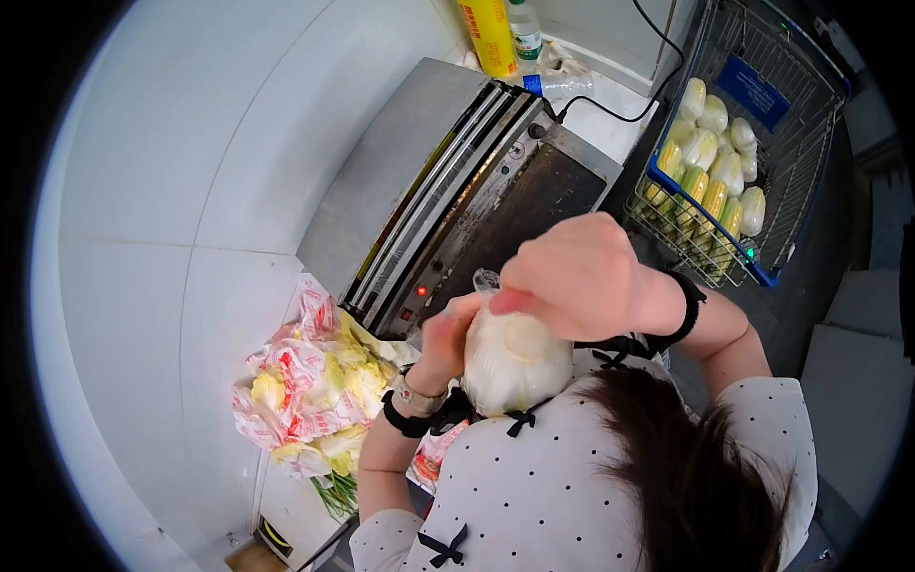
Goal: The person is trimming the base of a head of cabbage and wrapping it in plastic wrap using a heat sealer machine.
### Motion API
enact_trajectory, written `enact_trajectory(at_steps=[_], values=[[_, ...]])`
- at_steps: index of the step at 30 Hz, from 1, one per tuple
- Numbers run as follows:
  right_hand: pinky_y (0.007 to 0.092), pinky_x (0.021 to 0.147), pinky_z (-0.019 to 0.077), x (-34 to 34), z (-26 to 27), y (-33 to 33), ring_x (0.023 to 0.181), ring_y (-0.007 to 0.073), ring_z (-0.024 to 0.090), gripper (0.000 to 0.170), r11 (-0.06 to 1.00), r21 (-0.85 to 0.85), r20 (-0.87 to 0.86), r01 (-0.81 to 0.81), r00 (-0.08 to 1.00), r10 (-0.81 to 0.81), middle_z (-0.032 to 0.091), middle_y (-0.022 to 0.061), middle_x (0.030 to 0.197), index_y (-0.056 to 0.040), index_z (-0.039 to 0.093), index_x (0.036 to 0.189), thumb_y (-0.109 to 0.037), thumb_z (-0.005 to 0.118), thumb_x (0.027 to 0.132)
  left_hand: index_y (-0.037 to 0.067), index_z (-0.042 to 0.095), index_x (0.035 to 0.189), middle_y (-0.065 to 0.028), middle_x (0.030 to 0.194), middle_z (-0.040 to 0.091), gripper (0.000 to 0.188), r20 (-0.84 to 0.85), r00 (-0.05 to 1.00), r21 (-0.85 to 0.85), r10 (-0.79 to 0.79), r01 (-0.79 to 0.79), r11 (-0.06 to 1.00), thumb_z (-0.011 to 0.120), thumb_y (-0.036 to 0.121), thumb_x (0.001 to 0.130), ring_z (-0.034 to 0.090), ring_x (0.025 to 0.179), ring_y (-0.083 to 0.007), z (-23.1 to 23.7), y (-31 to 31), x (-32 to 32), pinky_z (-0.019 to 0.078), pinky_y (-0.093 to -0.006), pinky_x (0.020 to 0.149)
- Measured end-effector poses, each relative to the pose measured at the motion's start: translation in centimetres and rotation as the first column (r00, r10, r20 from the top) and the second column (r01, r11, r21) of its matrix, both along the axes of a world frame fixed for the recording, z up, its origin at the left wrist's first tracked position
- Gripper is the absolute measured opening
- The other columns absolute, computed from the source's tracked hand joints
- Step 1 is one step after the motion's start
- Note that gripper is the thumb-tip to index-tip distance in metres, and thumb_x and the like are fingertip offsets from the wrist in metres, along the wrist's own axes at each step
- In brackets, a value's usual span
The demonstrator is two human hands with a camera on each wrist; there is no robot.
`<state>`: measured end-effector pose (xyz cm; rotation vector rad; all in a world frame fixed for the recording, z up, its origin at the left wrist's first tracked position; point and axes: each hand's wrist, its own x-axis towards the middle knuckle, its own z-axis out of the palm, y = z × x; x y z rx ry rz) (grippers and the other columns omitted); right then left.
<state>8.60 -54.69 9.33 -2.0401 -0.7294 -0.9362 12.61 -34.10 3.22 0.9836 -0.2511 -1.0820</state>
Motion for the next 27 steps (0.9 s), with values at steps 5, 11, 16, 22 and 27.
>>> enact_trajectory(at_steps=[5,11,16,22,27], values=[[0.03,0.041,0.0391,0.9,0.4,-0.2,0.044,0.0236,0.051,0.013,0.993,0.1,-0.135,0.063,0.99,-0.049,0.05,0.0053,0.054,-0.0074,0.056,0.071,-0.013,0.067,0.075,-0.003,0.062,0.099,-0.0143,0.109,0.06,0.035,0.216,0.968,0.096,-0.126,0.107,0.99,0.048,0.026,0.086,0.059,0.099,-0.0218,1.1,-0.9,0.2,0.0461,-0.0323,0.087],[0.0278,0.043,0.0402,3.1,1.2,0.8,0.047,0.0231,0.053,0.013,0.989,0.118,-0.186,0.088,0.98,-0.065,0.05,0.0066,0.055,-0.0073,0.056,0.075,-0.017,0.061,0.083,-0.005,0.064,0.093,-0.0173,0.104,0.062,0.031,0.072,0.98,0.046,-0.185,0.182,0.982,0.05,0.022,0.084,0.06,0.097,-0.0245,1.7,-2.0,0.6,0.0459,-0.0341,0.088],[0.028,0.043,0.0373,5.2,0.5,1.9,0.046,0.0224,0.051,0.017,0.978,0.207,-0.261,-0.01,0.963,0.065,0.05,0.0076,0.054,-0.0064,0.056,0.076,-0.02,0.06,0.085,-0.008,0.059,0.1,-0.0201,0.102,0.062,0.035,0.035,0.973,0.021,-0.227,0.226,0.974,0.05,0.021,0.083,0.06,0.097,-0.0283,0.1,-2.2,1.2,0.0463,-0.0363,0.089],[0.0276,0.043,0.0373,5.1,0.2,1.9,0.045,0.0215,0.05,0.016,0.966,0.253,-0.269,-0.06,0.954,0.13,0.05,0.007,0.053,-0.0056,0.056,0.075,-0.017,0.062,0.084,0.002,0.037,0.127,-0.0174,0.11,0.057,0.045,-0.13,0.985,-0.048,-0.116,0.11,0.993,0.05,0.014,0.085,0.059,0.101,-0.0316,0.2,-2.2,0.8,0.0481,-0.0412,0.087],[0.0277,0.042,0.0375,4.9,-0.3,1.7,0.044,0.0215,0.05,0.016,0.949,0.314,-0.245,-0.029,0.963,0.11,0.049,0.0069,0.053,-0.0052,0.055,0.074,-0.016,0.063,0.083,0.006,0.042,0.114,-0.0168,0.113,0.053,0.029,0.045,0.998,0.01,0.038,-0.039,0.999,0.051,0.011,0.087,0.057,0.105,-0.0349,-0.2,-1.8,0.5,0.0493,-0.0439,0.087]])
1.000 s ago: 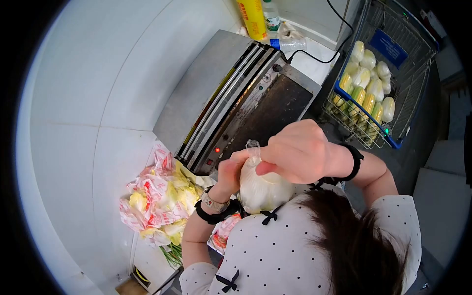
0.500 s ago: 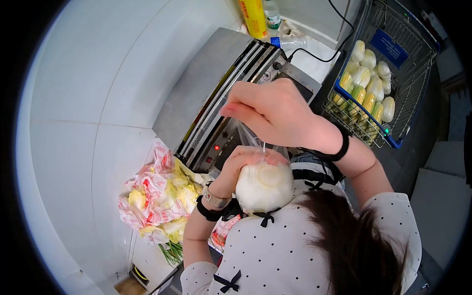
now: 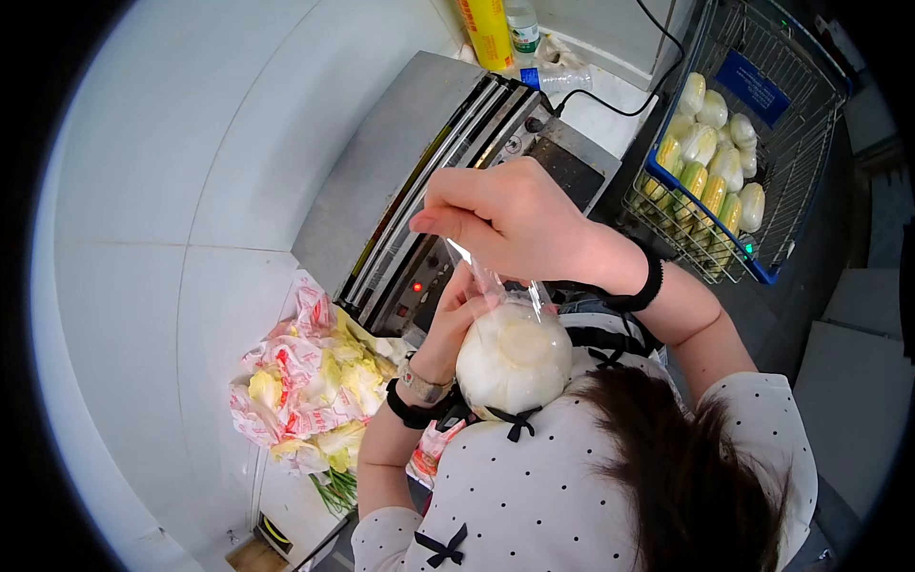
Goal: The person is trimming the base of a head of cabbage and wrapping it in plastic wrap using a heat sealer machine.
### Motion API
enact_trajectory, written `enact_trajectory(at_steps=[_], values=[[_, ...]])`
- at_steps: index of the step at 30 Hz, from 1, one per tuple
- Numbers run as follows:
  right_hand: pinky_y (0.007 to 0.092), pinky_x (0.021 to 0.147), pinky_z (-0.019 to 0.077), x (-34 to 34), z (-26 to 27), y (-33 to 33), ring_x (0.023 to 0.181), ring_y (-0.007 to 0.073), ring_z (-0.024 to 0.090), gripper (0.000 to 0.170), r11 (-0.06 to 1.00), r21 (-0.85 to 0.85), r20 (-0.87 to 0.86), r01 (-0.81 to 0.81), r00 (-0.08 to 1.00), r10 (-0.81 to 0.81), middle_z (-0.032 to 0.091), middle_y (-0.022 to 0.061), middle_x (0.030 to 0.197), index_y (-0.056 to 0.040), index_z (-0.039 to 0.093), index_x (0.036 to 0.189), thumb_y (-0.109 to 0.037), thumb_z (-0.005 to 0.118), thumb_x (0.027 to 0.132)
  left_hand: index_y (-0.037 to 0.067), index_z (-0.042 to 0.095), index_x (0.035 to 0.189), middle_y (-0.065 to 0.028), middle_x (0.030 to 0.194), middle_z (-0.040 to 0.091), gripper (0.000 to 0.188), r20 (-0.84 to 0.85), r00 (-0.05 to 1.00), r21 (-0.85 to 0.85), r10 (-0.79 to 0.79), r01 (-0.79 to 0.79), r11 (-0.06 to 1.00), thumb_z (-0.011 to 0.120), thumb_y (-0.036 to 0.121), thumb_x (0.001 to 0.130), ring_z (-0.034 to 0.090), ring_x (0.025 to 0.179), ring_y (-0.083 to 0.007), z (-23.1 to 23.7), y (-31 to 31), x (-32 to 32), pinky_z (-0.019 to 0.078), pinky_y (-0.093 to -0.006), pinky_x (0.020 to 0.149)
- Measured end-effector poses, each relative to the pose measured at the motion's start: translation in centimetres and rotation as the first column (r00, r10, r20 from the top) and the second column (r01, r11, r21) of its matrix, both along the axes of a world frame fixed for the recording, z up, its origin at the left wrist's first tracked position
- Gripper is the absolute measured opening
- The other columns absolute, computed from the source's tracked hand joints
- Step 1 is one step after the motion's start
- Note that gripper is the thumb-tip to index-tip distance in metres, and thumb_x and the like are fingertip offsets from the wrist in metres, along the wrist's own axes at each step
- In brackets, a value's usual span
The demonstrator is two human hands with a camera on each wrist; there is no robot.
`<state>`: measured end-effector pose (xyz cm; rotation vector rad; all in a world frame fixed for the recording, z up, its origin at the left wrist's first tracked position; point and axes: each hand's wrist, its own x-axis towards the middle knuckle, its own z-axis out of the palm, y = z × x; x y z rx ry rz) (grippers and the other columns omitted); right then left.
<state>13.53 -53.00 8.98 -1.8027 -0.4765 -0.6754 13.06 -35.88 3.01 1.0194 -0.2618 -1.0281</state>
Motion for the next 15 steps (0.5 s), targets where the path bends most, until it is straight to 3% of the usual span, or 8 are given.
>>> enact_trajectory(at_steps=[1,4,7,10,13,15], values=[[0.0279,0.042,0.0376,0.0,0.1,-0.2,0.044,0.0216,0.05,0.017,1.0,-0.007,-0.003,0.024,1.0,-0.024,0.049,0.007,0.053,-0.005,0.055,0.074,-0.016,0.063,0.083,0.005,0.045,0.109,-0.0171,0.114,0.053,0.023,0.07,0.997,0.017,-0.012,0.011,1.0,0.051,0.012,0.088,0.057,0.105,-0.0358,-0.5,0.1,0.2,0.0496,-0.0444,0.087],[0.0284,0.042,0.0378,0.0,0.2,-1.0,0.044,0.0217,0.05,0.017,0.995,-0.037,0.016,0.092,0.996,-0.091,0.048,0.0074,0.053,-0.0046,0.056,0.073,-0.016,0.063,0.083,0.004,0.048,0.097,-0.0175,0.113,0.053,0.014,-0.148,0.989,-0.184,-0.021,-0.007,0.983,0.051,0.015,0.089,0.057,0.105,-0.0367,-1.4,-0.2,0.1,0.0499,-0.0462,0.087],[0.0285,0.042,0.038,0.2,0.2,-1.3,0.044,0.0215,0.05,0.017,0.99,-0.061,0.069,0.128,0.99,-0.124,0.048,0.008,0.052,-0.0042,0.056,0.073,-0.016,0.062,0.083,0.003,0.049,0.091,-0.0182,0.113,0.054,0.014,-0.121,0.993,-0.009,0.001,-0.002,1.0,0.051,0.016,0.09,0.058,0.103,-0.0381,-1.1,0.0,0.3,0.0506,-0.0471,0.086],[0.0283,0.043,0.038,0.2,0.2,-1.7,0.044,0.0215,0.049,0.017,0.989,-0.058,0.063,0.139,0.989,-0.135,0.048,0.0082,0.053,-0.0036,0.056,0.073,-0.015,0.062,0.083,0.003,0.05,0.092,-0.0199,0.114,0.054,0.009,-0.157,0.985,0.043,0.064,-0.058,0.997,0.05,0.012,0.089,0.058,0.102,-0.039,-1.4,0.0,0.3,0.0508,-0.0473,0.086],[0.0277,0.043,0.0381,0.4,0.0,-1.9,0.045,0.021,0.049,0.015,0.985,-0.084,0.037,0.152,0.988,-0.149,0.05,0.0078,0.054,-0.003,0.057,0.075,-0.014,0.061,0.084,0.001,0.053,0.098,-0.0224,0.114,0.055,0.025,-0.191,0.976,0.095,0.108,-0.091,0.991,0.053,0.023,0.087,0.056,0.105,-0.0402,-1.9,0.2,0.2,0.0478,-0.0487,0.089],[0.0272,0.044,0.0384,0.2,0.1,-2.2,0.045,0.0202,0.049,0.013,0.977,-0.151,-0.02,0.149,0.988,-0.154,0.051,0.0077,0.055,-0.0026,0.058,0.077,-0.013,0.06,0.084,-0.003,0.052,0.103,-0.0231,0.113,0.055,0.04,-0.177,0.983,-0.099,0.053,-0.071,0.993,0.054,0.032,0.085,0.054,0.108,-0.0403,-1.4,0.1,-0.2,0.045,-0.0492,0.092]])
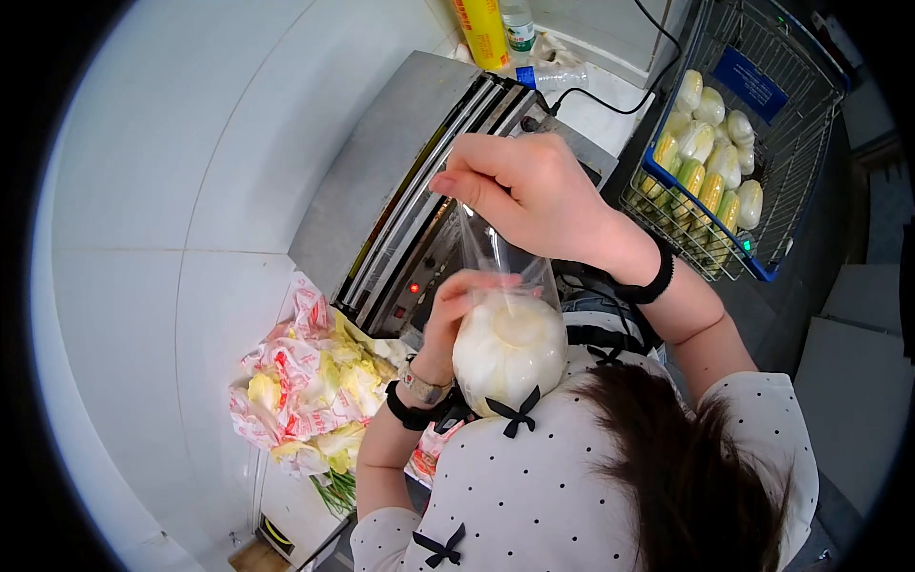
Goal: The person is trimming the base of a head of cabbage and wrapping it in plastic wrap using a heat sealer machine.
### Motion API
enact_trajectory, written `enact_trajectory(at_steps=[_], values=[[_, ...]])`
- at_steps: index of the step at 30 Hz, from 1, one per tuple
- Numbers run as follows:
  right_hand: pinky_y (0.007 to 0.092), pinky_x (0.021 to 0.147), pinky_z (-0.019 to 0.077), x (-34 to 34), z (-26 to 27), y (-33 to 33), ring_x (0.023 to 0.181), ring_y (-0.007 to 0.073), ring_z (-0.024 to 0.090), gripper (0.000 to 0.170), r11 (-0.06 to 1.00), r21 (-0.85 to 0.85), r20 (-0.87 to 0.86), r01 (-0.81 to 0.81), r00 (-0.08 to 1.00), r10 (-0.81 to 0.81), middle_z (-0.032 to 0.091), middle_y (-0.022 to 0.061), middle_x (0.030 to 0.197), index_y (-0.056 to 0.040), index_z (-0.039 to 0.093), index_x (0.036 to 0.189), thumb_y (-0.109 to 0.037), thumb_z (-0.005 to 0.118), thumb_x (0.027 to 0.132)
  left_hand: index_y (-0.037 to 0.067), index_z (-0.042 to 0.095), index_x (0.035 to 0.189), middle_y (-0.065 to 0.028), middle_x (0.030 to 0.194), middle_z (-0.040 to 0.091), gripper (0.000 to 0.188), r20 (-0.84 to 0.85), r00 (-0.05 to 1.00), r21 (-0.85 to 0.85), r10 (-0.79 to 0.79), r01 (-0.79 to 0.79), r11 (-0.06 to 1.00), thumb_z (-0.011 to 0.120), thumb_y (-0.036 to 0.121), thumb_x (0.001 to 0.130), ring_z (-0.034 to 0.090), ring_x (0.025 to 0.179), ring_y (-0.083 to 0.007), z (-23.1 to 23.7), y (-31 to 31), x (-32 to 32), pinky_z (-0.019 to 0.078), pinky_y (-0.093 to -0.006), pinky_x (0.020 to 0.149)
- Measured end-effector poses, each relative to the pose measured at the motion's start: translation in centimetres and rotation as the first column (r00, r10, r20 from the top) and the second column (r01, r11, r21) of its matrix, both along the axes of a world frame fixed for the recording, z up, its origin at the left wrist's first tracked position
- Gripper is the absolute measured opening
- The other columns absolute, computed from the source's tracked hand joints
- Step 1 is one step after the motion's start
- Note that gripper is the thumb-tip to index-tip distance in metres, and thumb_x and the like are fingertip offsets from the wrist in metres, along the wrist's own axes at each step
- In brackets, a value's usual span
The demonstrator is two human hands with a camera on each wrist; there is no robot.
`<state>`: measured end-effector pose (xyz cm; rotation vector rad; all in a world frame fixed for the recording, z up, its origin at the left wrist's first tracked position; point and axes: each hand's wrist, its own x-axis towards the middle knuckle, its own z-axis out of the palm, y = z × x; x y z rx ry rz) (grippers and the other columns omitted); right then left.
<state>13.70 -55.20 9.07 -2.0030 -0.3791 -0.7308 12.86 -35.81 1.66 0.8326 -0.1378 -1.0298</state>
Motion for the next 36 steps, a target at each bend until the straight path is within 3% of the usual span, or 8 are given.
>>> enact_trajectory(at_steps=[7,12,16,19,22,25,28,36], values=[[0.0258,0.045,0.0385,0.1,-0.2,-0.3,0.047,0.0157,0.049,0.012,0.992,0.122,-0.032,0.01,0.999,-0.006,0.052,0.0081,0.057,-0.0014,0.059,0.078,-0.012,0.06,0.084,-0.003,0.045,0.113,-0.0207,0.109,0.054,0.061,0.273,0.957,0.042,-0.101,0.093,0.995,0.04,0.052,0.088,0.051,0.111,-0.0383,-0.4,0.2,-0.1,0.0427,-0.0487,0.093],[0.0244,0.047,0.0382,-0.1,-0.5,-0.7,0.049,0.0108,0.048,0.016,0.984,0.14,-0.135,0.11,0.987,-0.091,0.053,0.0054,0.057,-0.0011,0.058,0.077,-0.014,0.06,0.086,0.006,0.035,0.126,-0.0211,0.124,0.045,0.05,0.026,1.0,0.064,-0.008,0.006,0.998,0.049,0.038,0.09,0.052,0.111,-0.0365,-0.2,0.3,-0.3,0.0458,-0.0466,0.091],[0.0248,0.047,0.0359,0.7,-1.4,-1.0,0.049,0.0098,0.042,0.022,0.973,0.175,-0.1,0.149,0.986,-0.133,0.049,0.0038,0.055,-0.0008,0.056,0.074,-0.018,0.059,0.087,0.006,0.043,0.116,-0.0195,0.123,0.045,0.053,0.279,0.959,-0.011,0.057,-0.056,0.998,0.051,0.05,0.087,0.054,0.109,-0.0333,-0.6,0.0,-0.6,0.0483,-0.0444,0.088],[0.035,0.048,0.0406,1.5,-1.9,-1.1,0.052,0.0301,0.053,0.024,0.966,0.188,-0.145,0.18,0.977,-0.154,0.052,0.0129,0.057,-0.0015,0.057,0.073,-0.022,0.06,0.085,0.003,0.049,0.105,-0.0191,0.12,0.047,0.056,0.248,0.968,-0.001,0.029,-0.03,1.0,0.051,0.055,0.085,0.055,0.105,-0.032,-1.2,0.5,-0.4,0.0477,-0.044,0.089],[0.0351,0.049,0.0407,1.6,-2.1,-1.1,0.052,0.0304,0.052,0.025,0.961,0.229,-0.218,0.156,0.97,-0.106,0.053,0.0134,0.058,-0.0005,0.057,0.073,-0.022,0.059,0.086,0.0,0.053,0.1,-0.018,0.114,0.051,0.059,0.199,0.979,0.04,0.05,-0.059,0.997,0.052,0.056,0.084,0.056,0.103,-0.0291,-0.6,0.5,-0.8,0.0474,-0.0414,0.089],[0.0344,0.05,0.0411,1.9,-3.3,-0.8,0.051,0.0277,0.052,0.027,0.966,0.183,-0.264,0.184,0.955,-0.132,0.054,0.0132,0.058,0.0005,0.057,0.073,-0.022,0.057,0.087,-0.002,0.052,0.102,-0.0156,0.108,0.055,0.06,0.272,0.962,0.146,-0.008,-0.033,0.989,0.053,0.055,0.084,0.057,0.103,-0.0257,-0.3,0.6,-0.4,0.0472,-0.0379,0.089],[0.0262,0.048,0.0352,1.9,-4.8,-0.5,0.052,0.0088,0.04,0.028,0.946,0.298,-0.337,0.129,0.941,-0.022,0.048,0.0035,0.055,0.0002,0.054,0.07,-0.02,0.056,0.089,-0.003,0.052,0.105,-0.0135,0.105,0.058,0.056,0.304,0.951,0.181,-0.054,-0.002,0.983,0.053,0.05,0.085,0.057,0.103,-0.0227,-1.1,1.2,0.0,0.0469,-0.0345,0.088],[0.0267,0.049,0.0358,0.0,-11.8,2.1,0.053,0.0079,0.04,0.031,0.896,0.44,-0.575,0.057,0.785,0.232,0.047,0.0025,0.054,0.0001,0.055,0.065,-0.021,0.056,0.088,0.006,0.042,0.093,-0.0151,0.099,0.056,0.045,0.334,0.941,0.052,0.055,-0.076,0.996,0.062,0.044,0.081,0.058,0.092,-0.0232,-0.9,0.4,-0.6,0.0499,-0.0397,0.084]])
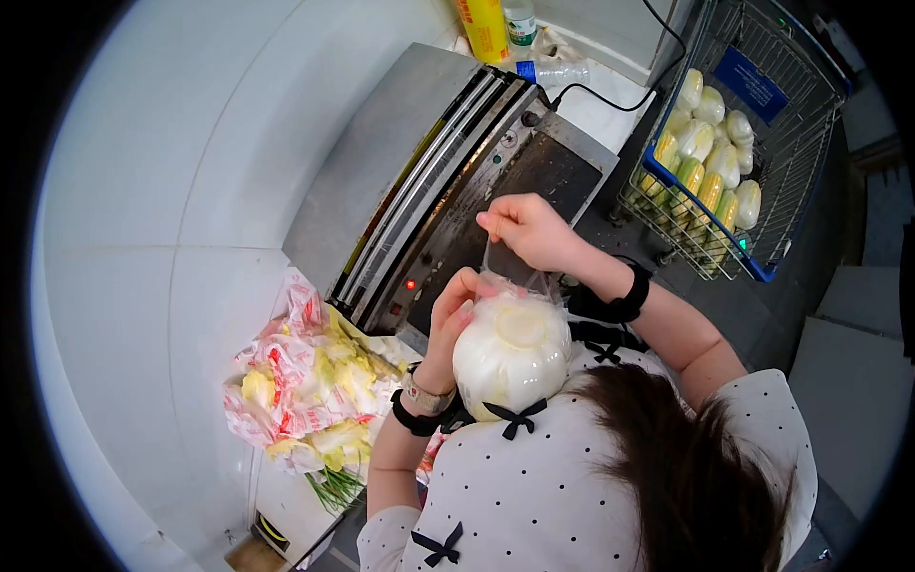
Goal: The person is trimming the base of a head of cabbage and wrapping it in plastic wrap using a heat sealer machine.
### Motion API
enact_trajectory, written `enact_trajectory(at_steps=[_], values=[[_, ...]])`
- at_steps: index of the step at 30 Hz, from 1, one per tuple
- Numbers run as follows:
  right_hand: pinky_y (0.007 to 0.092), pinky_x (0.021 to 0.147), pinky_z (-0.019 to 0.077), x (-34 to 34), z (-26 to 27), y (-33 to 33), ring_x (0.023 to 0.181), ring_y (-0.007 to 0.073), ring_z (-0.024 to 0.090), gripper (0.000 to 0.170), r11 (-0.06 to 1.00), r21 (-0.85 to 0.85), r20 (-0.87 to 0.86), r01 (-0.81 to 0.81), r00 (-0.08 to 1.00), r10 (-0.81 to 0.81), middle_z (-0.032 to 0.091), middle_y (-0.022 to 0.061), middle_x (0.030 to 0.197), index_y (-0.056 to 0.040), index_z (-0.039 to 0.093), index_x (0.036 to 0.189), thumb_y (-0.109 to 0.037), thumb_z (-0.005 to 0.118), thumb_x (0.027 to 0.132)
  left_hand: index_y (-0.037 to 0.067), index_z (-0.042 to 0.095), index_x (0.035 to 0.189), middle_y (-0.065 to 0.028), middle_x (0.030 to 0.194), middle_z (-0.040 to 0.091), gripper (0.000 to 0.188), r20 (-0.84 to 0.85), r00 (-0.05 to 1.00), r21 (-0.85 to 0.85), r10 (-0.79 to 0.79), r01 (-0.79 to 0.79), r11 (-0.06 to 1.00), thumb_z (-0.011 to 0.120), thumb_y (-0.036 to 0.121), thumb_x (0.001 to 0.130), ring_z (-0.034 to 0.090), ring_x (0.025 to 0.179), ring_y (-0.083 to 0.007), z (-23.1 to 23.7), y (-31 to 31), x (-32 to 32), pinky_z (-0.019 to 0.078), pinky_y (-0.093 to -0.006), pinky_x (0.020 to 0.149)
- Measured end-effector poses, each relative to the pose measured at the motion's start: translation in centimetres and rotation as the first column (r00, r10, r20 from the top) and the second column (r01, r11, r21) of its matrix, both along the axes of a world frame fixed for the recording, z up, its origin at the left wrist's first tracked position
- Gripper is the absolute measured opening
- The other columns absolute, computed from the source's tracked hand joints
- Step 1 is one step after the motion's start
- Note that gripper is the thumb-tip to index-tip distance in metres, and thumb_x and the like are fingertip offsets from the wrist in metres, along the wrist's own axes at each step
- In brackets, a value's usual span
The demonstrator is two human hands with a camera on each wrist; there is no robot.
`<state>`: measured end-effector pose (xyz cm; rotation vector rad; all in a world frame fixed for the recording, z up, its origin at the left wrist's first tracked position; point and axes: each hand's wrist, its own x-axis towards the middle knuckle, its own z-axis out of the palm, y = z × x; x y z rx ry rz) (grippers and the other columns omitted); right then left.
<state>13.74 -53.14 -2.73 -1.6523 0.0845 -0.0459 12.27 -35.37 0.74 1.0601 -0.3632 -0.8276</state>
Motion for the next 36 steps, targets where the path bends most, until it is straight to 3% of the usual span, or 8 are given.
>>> enact_trajectory(at_steps=[11,16,20,23,26,28,33,36], values=[[0.0306,0.055,0.0439,-2.7,-1.5,3.0,0.059,0.012,0.052,0.027,0.989,-0.052,-0.15,-0.136,0.98,0.127,0.056,0.0109,0.063,0.0041,0.055,0.076,-0.021,0.057,0.087,0.005,0.04,0.096,-0.0054,0.086,0.052,0.026,0.104,0.98,0.131,0.168,-0.181,0.975,0.054,0.021,0.081,0.052,0.08,-0.0098,-1.0,0.8,-0.5,0.0437,-0.0229,0.071],[0.0334,0.053,0.0422,-1.8,-2.1,4.0,0.054,0.0173,0.054,0.034,0.952,0.177,-0.24,-0.25,0.927,0.288,0.057,0.0115,0.06,0.0022,0.061,0.075,-0.03,0.059,0.086,0.004,0.04,0.105,-0.0042,0.08,0.052,0.027,0.205,0.91,0.167,0.362,-0.396,0.903,0.051,0.013,0.082,0.053,0.074,-0.0112,1.9,-0.1,-2.1,0.044,-0.0233,0.069],[0.0331,0.052,0.0421,-2.3,-1.6,4.0,0.055,0.013,0.054,0.033,0.924,0.165,-0.185,-0.346,0.909,0.373,0.058,0.0086,0.058,0.0029,0.063,0.072,-0.027,0.062,0.085,0.003,0.04,0.106,-0.0147,0.115,0.05,0.026,0.497,0.733,0.146,0.465,-0.599,0.787,0.051,0.007,0.083,0.05,0.099,-0.0132,-0.5,1.3,-1.6,0.0407,-0.0236,0.081],[0.0309,0.067,0.0463,-2.8,-0.4,3.4,0.075,0.0131,0.058,0.03,0.868,0.065,-0.314,-0.492,0.816,0.486,0.064,0.0129,0.083,0.002,0.063,0.09,-0.028,0.061,0.086,0.0,0.044,0.119,-0.018,0.131,0.041,0.04,0.681,0.674,0.213,0.286,-0.556,0.803,0.043,0.026,0.088,0.038,0.121,-0.0244,1.6,0.5,-1.6,0.0265,-0.0344,0.101],[0.0293,0.087,0.0419,-3.5,-3.2,3.8,0.101,0.0152,0.052,0.039,0.604,0.349,0.132,-0.716,0.676,0.725,0.054,0.0167,0.118,-0.0019,0.053,0.117,-0.029,0.056,0.088,0.001,0.051,0.124,-0.0174,0.137,0.039,0.06,0.579,0.816,0.234,0.0,-0.166,0.958,0.027,0.044,0.09,0.021,0.136,-0.0297,0.0,0.7,-1.0,0.0035,-0.0417,0.11],[0.0298,0.087,0.0427,-3.7,-3.6,3.4,0.101,0.0153,0.053,0.038,0.473,0.401,0.229,-0.784,0.586,0.777,0.054,0.0157,0.116,-0.0023,0.053,0.116,-0.029,0.054,0.089,0.004,0.063,0.109,-0.0148,0.134,0.046,0.069,0.636,0.741,0.332,-0.218,-0.007,0.943,0.018,0.052,0.09,0.018,0.137,-0.029,1.0,0.1,-0.5,-0.0102,-0.0458,0.108],[0.031,0.085,0.0444,-3.8,-1.4,1.6,0.099,0.0158,0.056,0.036,0.539,-0.106,-0.337,-0.836,0.54,0.771,0.056,0.0132,0.112,-0.0033,0.052,0.114,-0.029,0.05,0.09,-0.004,0.052,0.116,-0.0206,0.126,0.05,0.073,0.285,0.906,0.194,-0.312,0.264,0.945,0.02,0.055,0.088,0.038,0.127,-0.0291,-0.3,1.0,0.1,0.0091,-0.0402,0.112],[0.0317,0.084,0.0455,-3.2,-1.0,1.5,0.099,0.016,0.057,0.034,0.295,-0.491,-0.678,-0.82,0.572,0.462,0.057,0.0116,0.109,-0.0039,0.052,0.113,-0.03,0.048,0.091,-0.004,0.049,0.118,-0.0123,0.115,0.057,0.077,-0.079,0.973,0.177,-0.219,0.229,0.957,0.034,0.063,0.084,0.053,0.112,-0.0218,1.6,1.4,-0.7,0.0313,-0.0376,0.103]])
